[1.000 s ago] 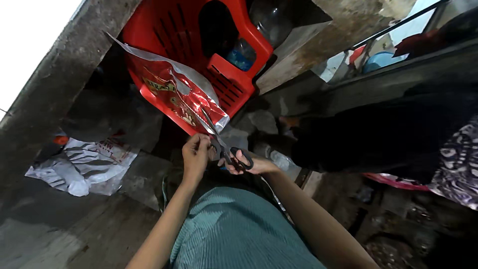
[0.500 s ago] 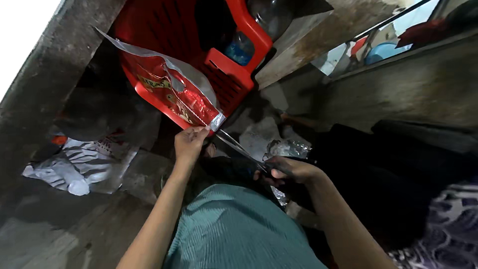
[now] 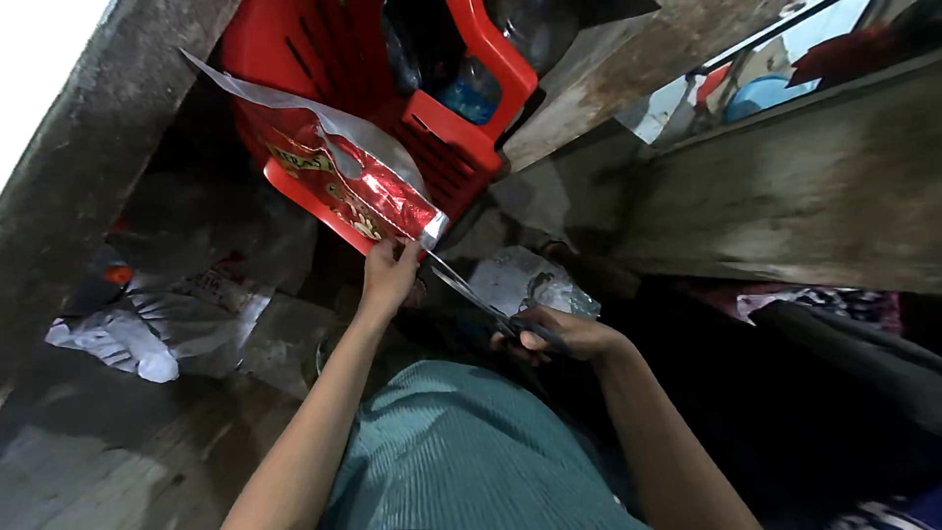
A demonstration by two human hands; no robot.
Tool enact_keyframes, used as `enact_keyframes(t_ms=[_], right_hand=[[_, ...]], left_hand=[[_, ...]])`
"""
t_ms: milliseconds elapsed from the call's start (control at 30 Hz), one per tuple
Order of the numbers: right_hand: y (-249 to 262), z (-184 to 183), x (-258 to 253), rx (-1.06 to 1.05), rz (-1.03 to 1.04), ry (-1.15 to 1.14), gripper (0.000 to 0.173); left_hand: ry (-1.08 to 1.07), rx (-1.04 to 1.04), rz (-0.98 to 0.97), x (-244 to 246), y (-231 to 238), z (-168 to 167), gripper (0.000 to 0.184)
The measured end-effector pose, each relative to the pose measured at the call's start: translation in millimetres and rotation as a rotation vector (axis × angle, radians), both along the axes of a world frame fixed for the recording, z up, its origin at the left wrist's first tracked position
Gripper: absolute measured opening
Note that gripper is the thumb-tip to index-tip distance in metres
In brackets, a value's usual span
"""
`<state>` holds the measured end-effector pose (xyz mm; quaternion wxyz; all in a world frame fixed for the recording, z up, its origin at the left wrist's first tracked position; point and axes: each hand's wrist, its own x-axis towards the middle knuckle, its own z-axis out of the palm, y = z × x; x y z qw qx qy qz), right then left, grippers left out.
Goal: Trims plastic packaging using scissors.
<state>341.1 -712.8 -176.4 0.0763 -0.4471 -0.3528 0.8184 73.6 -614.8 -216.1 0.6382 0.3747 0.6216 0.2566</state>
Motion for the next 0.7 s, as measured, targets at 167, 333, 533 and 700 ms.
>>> enact_keyframes(t_ms=[167,333,533,700], right_hand=[[5,-5,-14,-0.021,0.044,-0.022,0.063],[13,-6,-37,0.071,0.062,-0.119,0.061],[15,-27,-46,0.095,0.028,0.031,0.062],[31,-39,-55,0.175,0.046,0.073,0.061]], left_hand=[[-0.023,0.032,-0.076,-20,-10,2,0.017],[0.014,-0.017,-0.058,-16,-9,8,0.02],[0.081,-0.006,0.006,-13,-9,15,0.011],[0.078,0.002,-0.013,-13,-10,17,0.011]])
